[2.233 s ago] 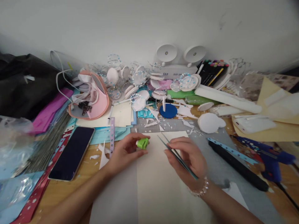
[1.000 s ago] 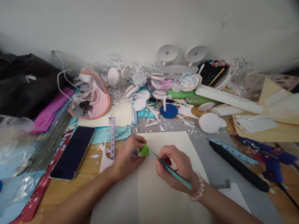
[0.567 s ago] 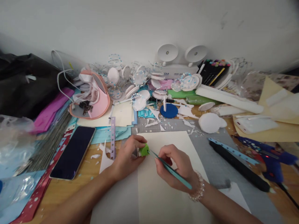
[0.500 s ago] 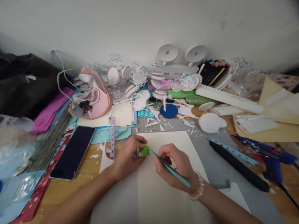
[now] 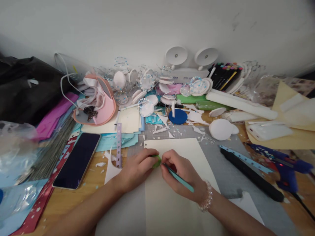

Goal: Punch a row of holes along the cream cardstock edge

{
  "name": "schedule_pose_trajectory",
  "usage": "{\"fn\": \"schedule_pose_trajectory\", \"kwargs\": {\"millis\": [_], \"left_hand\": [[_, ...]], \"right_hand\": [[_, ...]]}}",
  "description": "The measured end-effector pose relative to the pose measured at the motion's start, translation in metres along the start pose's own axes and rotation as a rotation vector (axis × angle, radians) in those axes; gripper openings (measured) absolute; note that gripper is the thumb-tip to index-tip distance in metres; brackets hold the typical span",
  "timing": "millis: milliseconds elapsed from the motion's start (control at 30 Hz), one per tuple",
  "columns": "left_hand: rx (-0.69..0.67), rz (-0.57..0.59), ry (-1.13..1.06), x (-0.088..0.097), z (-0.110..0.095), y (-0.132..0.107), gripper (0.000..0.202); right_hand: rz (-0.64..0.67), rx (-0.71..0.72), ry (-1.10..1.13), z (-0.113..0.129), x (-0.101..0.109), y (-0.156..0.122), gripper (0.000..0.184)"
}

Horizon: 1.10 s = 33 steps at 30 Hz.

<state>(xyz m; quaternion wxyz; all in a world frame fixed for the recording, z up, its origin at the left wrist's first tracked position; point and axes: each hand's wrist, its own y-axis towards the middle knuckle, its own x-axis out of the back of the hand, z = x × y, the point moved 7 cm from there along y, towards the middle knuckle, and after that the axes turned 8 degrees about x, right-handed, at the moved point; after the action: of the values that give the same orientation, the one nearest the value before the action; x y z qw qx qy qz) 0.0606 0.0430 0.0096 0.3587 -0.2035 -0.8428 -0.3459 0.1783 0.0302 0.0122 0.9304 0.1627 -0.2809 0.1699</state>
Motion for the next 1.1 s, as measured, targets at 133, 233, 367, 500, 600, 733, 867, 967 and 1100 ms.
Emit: {"fn": "schedule_pose_trajectory", "kwargs": {"millis": [133,233,367,500,600,733,867,967,1100], "left_hand": [[0.056,-0.062,-0.096,0.004,0.005,0.001,0.029],[0.168,-0.152,-0.2,0.01,0.014,0.002,0.029],[0.467,-0.17,-0.539,0.006,0.037,0.003,0.03],[0.685,-0.107,-0.948,-0.004,0.05,0.003,0.036],[0.722,-0.023,-1.107,-0.006,0.048,0.006,0.04],[0.639,0.057,-1.176,-0.004,0.042,0.009,0.039],[0.554,0.099,-1.152,-0.003,0.037,0.008,0.033],[0.544,0.129,-1.145,-0.004,0.034,0.007,0.033],[0.562,0.158,-1.172,-0.004,0.031,0.005,0.036]], "right_hand": [[0.008,0.044,-0.019,0.002,-0.001,0.001,0.012],[-0.035,0.069,-0.017,0.005,0.004,0.0,0.013],[-0.168,0.048,0.048,0.007,0.015,-0.005,0.013],[-0.283,0.03,0.146,0.003,0.021,-0.009,0.011],[-0.366,0.023,0.201,-0.001,0.024,-0.01,0.011],[-0.383,0.04,0.223,-0.003,0.025,-0.01,0.01],[-0.323,0.159,0.244,0.007,0.026,-0.006,0.011],[-0.297,0.188,0.256,0.011,0.025,-0.006,0.016],[-0.307,0.192,0.269,0.011,0.023,-0.008,0.022]]}}
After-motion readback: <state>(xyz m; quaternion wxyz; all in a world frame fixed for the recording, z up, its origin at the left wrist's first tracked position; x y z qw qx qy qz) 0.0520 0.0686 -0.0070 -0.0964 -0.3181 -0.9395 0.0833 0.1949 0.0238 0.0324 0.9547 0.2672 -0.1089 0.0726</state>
